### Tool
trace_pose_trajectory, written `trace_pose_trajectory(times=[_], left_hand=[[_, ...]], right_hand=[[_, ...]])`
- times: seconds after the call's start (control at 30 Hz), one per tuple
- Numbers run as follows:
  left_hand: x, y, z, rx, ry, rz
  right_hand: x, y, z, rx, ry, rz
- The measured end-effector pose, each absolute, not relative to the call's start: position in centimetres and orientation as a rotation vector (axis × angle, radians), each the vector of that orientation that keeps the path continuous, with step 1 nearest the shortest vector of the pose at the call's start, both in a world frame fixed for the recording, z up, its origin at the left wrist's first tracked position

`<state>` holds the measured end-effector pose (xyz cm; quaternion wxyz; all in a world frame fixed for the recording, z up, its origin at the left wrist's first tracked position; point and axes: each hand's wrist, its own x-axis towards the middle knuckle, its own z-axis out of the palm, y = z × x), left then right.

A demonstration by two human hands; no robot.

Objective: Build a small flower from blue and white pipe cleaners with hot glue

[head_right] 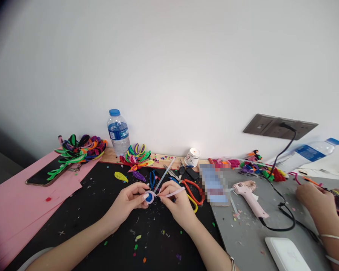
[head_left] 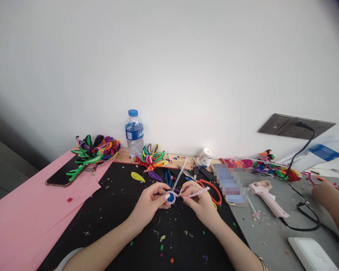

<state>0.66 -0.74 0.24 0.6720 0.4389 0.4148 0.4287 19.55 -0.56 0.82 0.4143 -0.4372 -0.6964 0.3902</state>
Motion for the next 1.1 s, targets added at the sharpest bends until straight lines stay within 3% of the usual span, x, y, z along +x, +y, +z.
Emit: trace_pose_trajectory(times=[1.1], left_hand=[[0.60, -0.65, 0.34, 0.964, 0.956, 0.978]], right_hand=[[19.05, -0.52, 1.28, -1.038, -1.805, 0.970]])
